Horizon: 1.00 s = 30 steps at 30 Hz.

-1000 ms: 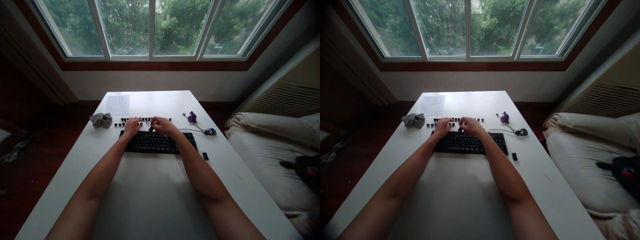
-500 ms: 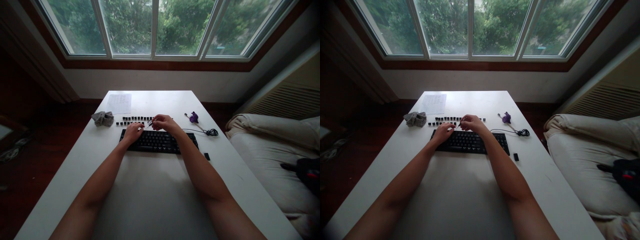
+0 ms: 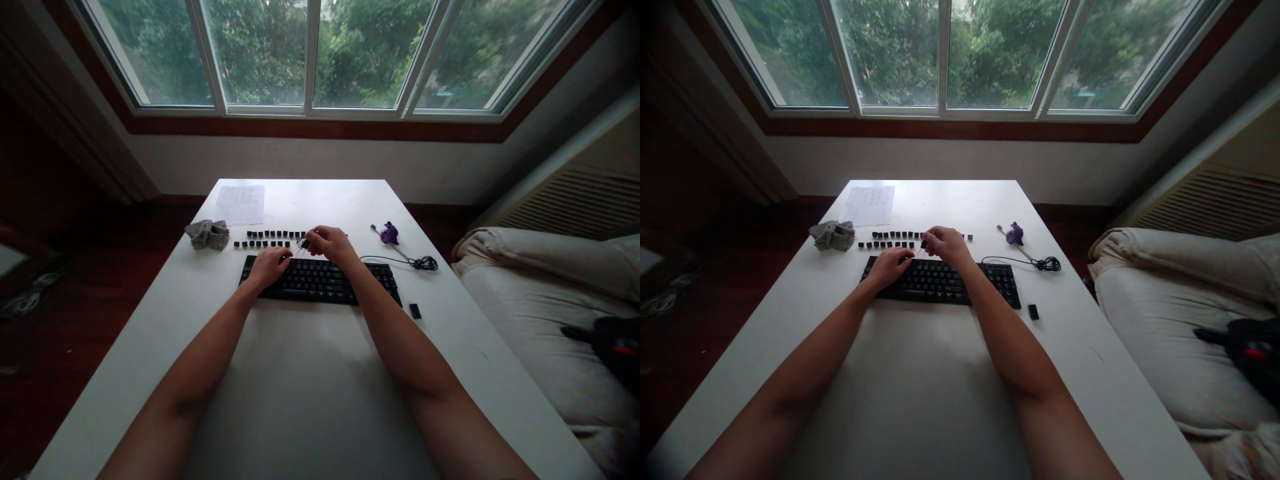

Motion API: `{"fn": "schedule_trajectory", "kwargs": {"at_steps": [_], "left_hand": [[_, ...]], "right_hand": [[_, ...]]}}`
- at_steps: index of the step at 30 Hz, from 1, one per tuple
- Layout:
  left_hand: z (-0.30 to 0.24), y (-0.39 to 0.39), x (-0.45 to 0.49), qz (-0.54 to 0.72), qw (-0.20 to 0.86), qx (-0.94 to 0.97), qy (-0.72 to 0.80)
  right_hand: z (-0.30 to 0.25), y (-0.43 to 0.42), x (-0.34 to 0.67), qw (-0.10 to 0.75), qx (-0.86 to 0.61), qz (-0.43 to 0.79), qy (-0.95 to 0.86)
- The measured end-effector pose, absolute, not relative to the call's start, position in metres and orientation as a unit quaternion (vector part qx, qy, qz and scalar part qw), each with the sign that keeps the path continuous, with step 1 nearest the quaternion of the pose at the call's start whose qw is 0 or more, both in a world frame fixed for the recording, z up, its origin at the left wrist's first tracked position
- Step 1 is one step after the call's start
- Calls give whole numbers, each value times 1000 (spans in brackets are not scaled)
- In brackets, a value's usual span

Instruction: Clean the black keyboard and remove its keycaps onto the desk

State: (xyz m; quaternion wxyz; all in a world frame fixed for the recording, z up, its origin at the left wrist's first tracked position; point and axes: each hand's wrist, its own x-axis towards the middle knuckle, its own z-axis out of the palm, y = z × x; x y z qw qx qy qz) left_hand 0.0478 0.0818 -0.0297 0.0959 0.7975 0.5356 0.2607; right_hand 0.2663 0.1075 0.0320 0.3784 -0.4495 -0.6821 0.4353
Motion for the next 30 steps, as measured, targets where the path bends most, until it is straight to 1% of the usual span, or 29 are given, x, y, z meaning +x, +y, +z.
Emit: {"fn": "schedule_trajectory", "kwargs": {"at_steps": [3, 9, 12, 17, 30], "left_hand": [[-30, 82, 48, 263, 96, 800, 531], [-30, 81, 47, 260, 94, 803, 528], [-30, 80, 48, 256, 95, 803, 530], [-30, 80, 48, 251, 91, 805, 530], [-27, 79, 48, 232, 81, 813, 527]], "right_hand": [[30, 107, 265, 369, -467, 383, -706], [29, 101, 259, 343, -472, 345, -735], [30, 98, 256, 341, -476, 335, -738], [30, 97, 255, 362, -475, 327, -732], [33, 95, 255, 307, -478, 280, -774]]}}
